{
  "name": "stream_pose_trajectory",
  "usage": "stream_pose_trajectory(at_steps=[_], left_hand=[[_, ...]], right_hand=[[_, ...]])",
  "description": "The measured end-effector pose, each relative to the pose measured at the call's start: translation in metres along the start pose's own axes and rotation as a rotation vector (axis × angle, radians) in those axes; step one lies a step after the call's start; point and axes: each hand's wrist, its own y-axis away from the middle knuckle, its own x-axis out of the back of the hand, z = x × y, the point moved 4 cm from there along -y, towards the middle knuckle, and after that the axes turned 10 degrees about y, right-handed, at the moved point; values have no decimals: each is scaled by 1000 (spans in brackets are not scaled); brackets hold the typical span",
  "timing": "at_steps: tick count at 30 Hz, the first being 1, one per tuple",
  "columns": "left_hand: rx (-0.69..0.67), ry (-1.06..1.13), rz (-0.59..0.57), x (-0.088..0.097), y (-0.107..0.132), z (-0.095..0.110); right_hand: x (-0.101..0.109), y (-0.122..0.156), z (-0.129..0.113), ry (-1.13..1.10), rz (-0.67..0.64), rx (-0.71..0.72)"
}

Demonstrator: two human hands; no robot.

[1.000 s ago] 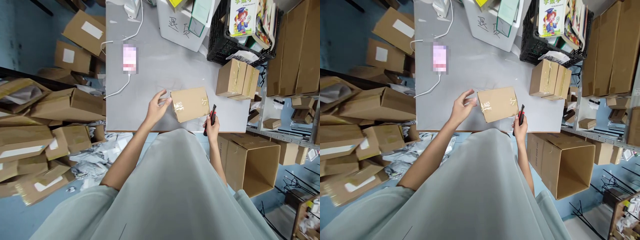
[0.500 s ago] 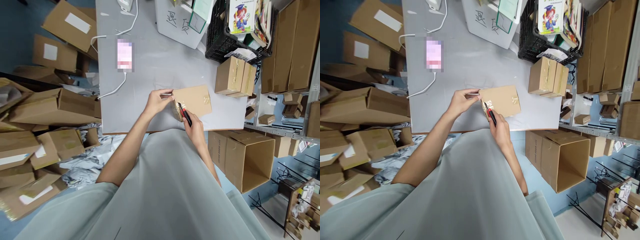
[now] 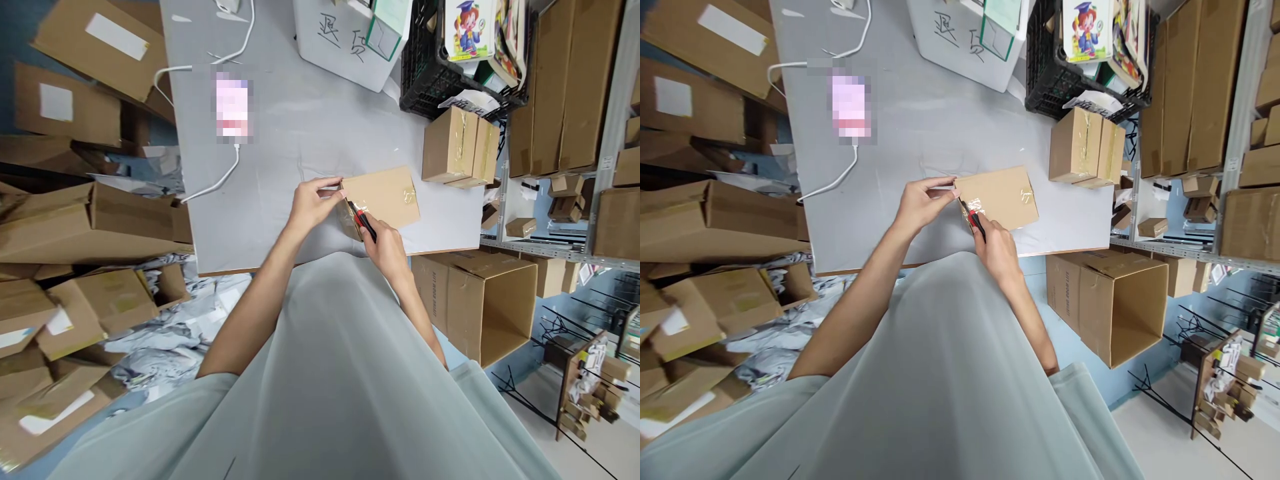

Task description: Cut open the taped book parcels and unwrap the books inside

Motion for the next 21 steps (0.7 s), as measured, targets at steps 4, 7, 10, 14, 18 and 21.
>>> stream_pose_trajectory(at_steps=[4,7,10,14,18,21], left_hand=[[-17,-3,17,-2,1,-1],[-20,5,48,-7,6,-2],[-16,-7,95,-13,14,-3],[-19,-35,103,-18,19,-3],[-57,-68,117,-21,19,1],[-92,-87,151,-23,19,4]], right_hand=[[-3,1,-10,69,7,-67],[-5,4,-16,129,-29,-107],[-5,8,-17,179,-96,-138],[-3,8,-18,223,-123,-129],[-3,9,-17,238,-148,-169],[-4,25,-14,236,-193,-173]])
